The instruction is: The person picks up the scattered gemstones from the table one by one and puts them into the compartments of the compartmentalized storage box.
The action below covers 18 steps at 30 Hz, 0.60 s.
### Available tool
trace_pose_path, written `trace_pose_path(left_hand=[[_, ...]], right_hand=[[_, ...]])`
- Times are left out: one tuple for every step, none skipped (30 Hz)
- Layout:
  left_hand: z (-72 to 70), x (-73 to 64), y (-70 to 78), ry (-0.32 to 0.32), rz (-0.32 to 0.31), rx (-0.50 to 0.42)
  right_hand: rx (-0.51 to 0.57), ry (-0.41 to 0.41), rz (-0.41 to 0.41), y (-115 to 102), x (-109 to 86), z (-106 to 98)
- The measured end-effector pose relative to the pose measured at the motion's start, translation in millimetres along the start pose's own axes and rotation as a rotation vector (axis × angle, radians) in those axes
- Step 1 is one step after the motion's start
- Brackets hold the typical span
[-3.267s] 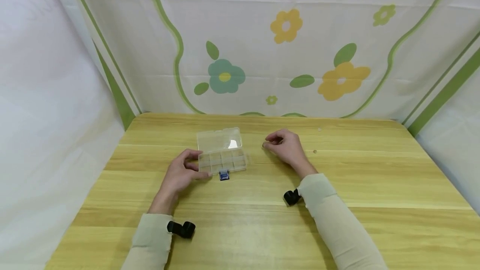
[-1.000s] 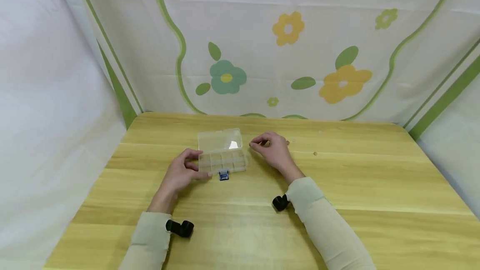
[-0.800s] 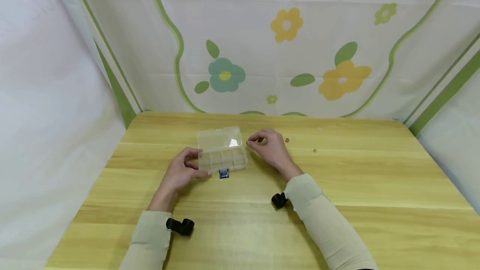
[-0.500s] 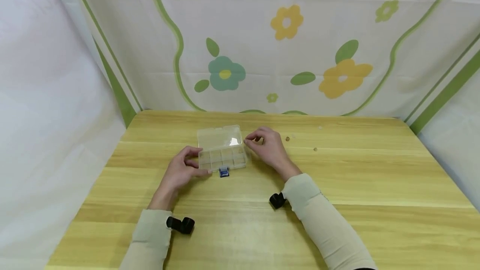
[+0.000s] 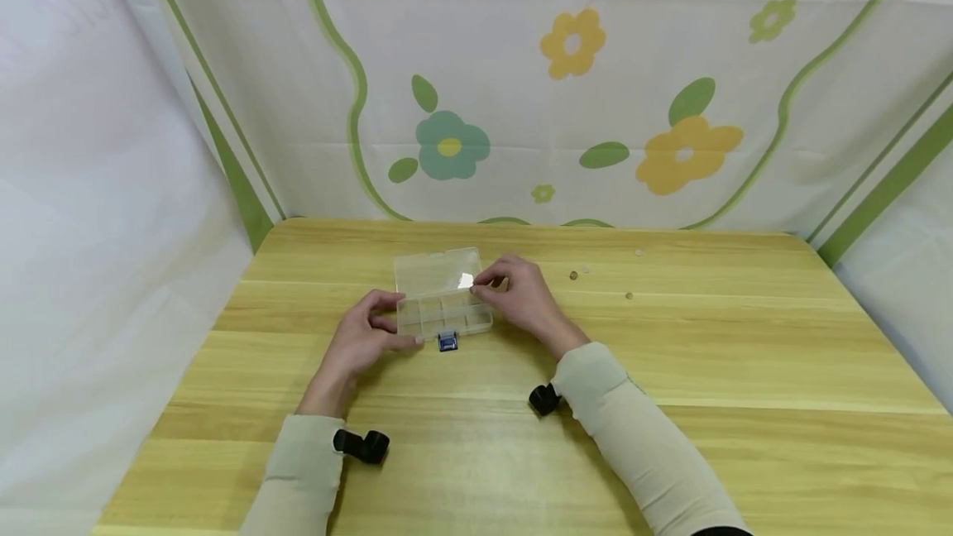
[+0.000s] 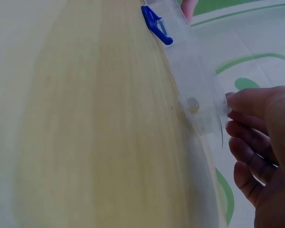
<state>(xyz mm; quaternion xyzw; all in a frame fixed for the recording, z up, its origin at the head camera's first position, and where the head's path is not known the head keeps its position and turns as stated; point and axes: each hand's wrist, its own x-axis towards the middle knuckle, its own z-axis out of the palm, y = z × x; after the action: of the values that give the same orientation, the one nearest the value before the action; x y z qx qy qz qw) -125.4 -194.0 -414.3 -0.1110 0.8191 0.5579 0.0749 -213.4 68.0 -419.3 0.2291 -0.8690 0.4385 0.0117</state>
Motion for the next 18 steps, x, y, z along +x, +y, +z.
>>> trace_pose_path(left_hand=[[0.0,0.2,0.1,0.000,-0.001,0.001],[0.1,0.4,0.3,0.002,-0.005,0.000],[0.1,0.5,0.1,0.002,-0.007,0.001],[0.1,0.5,0.3,0.004,-0.008,0.000],[0.2,0.5,0.1,0.004,-0.009,-0.001],[0.1,0.5,-0.2,0.006,-0.009,-0.002],[0.0,0.5,-0.5,0.005,-0.007,-0.002],[-0.1,0.6,-0.5,0.006,-0.008,-0.002],[-0.2,0.3,-0.5,0.006,-0.007,-0.001],[-0.3,0.3,-0.5,0.006,-0.008,0.001],[-0.4,0.5,-0.7,0.007,-0.008,0.002],[-0.5,0.5,-0.8,0.007,-0.009,0.002],[-0.4,0.5,-0.6,0.008,-0.009,0.002],[-0.4,0.2,-0.3,0.008,-0.010,0.002],[-0.4,-0.2,-0.2,0.006,-0.009,0.001],[-0.4,-0.3,-0.2,0.005,-0.007,0.001],[-0.4,-0.7,0.0,0.004,-0.006,0.000],[-0.5,-1.3,0.3,0.003,-0.005,-0.002]], right_hand=[[-0.005,-0.005,-0.003,-1.1,0.3,1.1],[-0.010,-0.010,-0.004,-2.2,0.5,2.2],[-0.017,-0.016,-0.004,-3.1,0.6,3.3],[-0.025,-0.020,-0.004,-4.3,0.8,4.3],[-0.030,-0.023,-0.004,-5.4,0.8,5.3],[-0.033,-0.025,-0.003,-6.5,0.7,6.2],[-0.036,-0.026,-0.002,-7.3,0.5,7.2],[-0.034,-0.028,-0.002,-8.3,0.4,7.9],[-0.033,-0.030,-0.005,-8.9,0.3,8.8],[-0.030,-0.030,-0.007,-9.8,0.1,9.6],[-0.027,-0.031,-0.010,-10.5,0.1,10.5],[-0.024,-0.032,-0.013,-11.1,0.0,11.4],[-0.019,-0.034,-0.015,-11.7,-0.2,12.2],[-0.011,-0.036,-0.016,-12.4,-0.4,12.8],[-0.005,-0.037,-0.014,-12.5,-0.6,13.6],[0.000,-0.037,-0.012,-12.9,-0.9,14.2],[0.004,-0.038,-0.010,-13.0,-1.1,14.7],[0.010,-0.037,-0.008,-13.1,-1.3,15.1]])
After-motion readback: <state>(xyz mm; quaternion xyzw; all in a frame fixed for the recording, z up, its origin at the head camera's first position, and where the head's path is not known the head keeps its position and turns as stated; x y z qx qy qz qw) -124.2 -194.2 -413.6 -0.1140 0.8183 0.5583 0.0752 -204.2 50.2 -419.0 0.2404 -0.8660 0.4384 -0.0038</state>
